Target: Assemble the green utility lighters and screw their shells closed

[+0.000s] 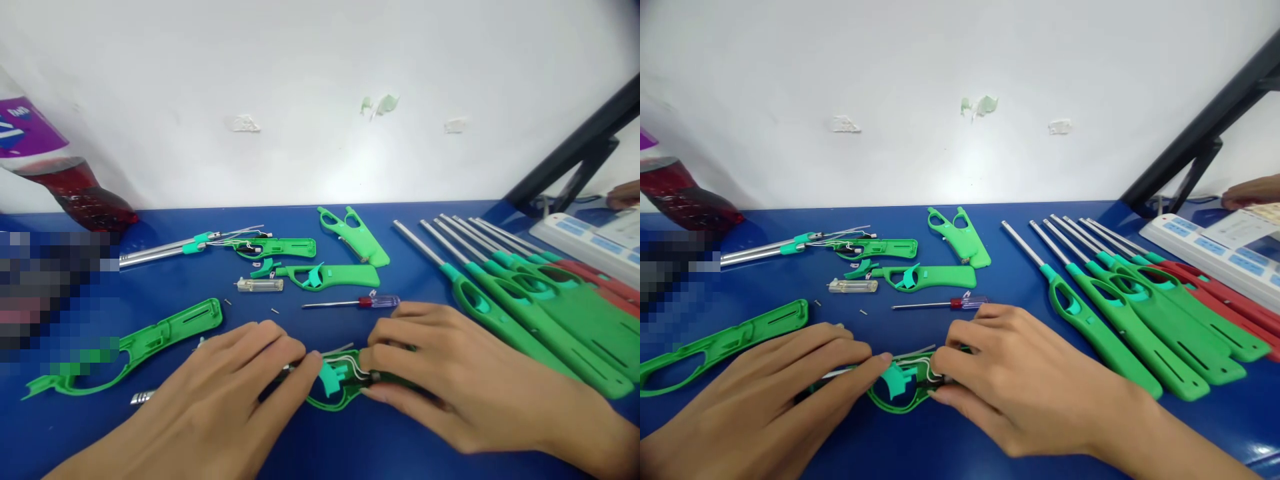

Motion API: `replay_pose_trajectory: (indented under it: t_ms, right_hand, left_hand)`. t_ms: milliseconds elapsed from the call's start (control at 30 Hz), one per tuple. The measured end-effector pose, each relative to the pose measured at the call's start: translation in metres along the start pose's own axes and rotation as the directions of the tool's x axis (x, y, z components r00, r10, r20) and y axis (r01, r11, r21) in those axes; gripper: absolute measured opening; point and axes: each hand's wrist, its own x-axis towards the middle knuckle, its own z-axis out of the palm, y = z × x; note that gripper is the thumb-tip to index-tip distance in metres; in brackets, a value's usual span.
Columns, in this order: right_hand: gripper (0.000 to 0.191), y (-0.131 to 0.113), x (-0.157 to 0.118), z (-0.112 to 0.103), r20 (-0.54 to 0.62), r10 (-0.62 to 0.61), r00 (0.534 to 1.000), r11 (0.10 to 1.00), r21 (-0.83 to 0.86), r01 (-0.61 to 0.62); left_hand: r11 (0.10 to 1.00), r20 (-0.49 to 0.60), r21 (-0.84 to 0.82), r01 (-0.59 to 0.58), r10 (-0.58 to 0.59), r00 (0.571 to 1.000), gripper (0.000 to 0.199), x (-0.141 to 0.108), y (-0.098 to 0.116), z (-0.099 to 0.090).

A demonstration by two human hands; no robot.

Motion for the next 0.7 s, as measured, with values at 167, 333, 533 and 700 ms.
replay_pose_trajectory:
  t_ms: [167,333,533,700]
  right_hand:
    - [0.041,0.001,0.001,0.002,-0.02,-0.022,1.0,1.0,-0.021,0.022]
    - [0.04,0.001,0.001,0.001,-0.034,-0.037,0.999,0.999,-0.031,0.036]
    - [0.037,0.001,-0.001,0.001,-0.057,-0.064,0.996,0.997,-0.048,0.061]
    - [0.036,0.0,-0.001,0.0,-0.073,-0.061,0.995,0.998,-0.036,0.059]
  left_hand:
    - [0.999,-0.009,-0.022,0.033,-0.033,0.999,0.029,0.004,0.001,0.001]
    - [0.999,0.021,0.011,0.031,-0.031,0.999,0.03,0.002,0.003,0.003]
    - [0.997,-0.012,0.005,0.082,-0.082,0.997,0.031,0.0,0.006,0.005]
    - [0.992,-0.042,-0.01,0.123,-0.124,0.991,0.035,0.0,0.012,0.007]
